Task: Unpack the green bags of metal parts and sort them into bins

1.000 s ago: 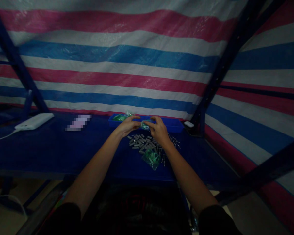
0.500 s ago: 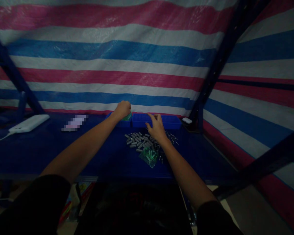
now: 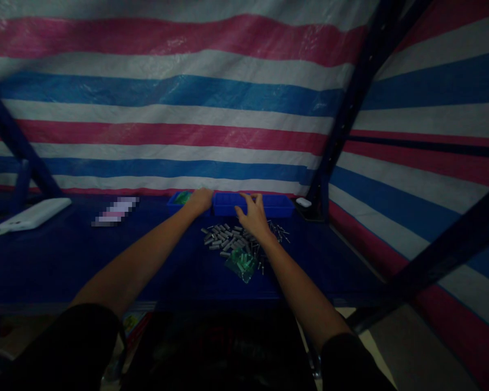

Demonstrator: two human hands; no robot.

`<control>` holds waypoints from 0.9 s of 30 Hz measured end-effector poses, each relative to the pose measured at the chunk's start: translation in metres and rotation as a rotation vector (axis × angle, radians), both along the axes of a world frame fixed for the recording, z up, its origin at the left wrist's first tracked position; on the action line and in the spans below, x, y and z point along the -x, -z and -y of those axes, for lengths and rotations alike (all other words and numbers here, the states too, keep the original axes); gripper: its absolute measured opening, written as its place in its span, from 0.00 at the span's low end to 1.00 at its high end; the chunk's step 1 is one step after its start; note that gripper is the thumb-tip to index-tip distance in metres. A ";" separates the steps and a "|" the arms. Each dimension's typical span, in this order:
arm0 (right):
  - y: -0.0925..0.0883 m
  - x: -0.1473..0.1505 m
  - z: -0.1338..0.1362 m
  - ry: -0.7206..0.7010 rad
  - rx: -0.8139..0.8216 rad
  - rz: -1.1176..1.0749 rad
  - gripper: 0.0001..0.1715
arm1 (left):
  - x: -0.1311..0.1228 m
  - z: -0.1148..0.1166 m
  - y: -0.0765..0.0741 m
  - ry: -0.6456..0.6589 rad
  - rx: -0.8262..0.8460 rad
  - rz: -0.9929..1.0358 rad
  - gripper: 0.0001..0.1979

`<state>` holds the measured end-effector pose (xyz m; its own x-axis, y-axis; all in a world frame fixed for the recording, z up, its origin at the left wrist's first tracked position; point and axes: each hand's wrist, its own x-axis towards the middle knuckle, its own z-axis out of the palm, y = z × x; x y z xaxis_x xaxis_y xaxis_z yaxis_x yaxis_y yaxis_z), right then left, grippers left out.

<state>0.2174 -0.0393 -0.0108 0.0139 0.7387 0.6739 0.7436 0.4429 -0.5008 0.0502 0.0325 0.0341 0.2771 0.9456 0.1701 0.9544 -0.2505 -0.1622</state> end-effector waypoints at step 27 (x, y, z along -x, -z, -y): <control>0.003 -0.006 -0.014 -0.072 0.198 -0.226 0.15 | -0.014 0.087 0.027 0.668 -0.062 0.472 0.10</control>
<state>0.2238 -0.0252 -0.0139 0.0894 0.8597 0.5029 0.5741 0.3681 -0.7314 0.0639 -0.0549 0.0069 0.6648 0.5913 0.4565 0.5781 -0.7943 0.1870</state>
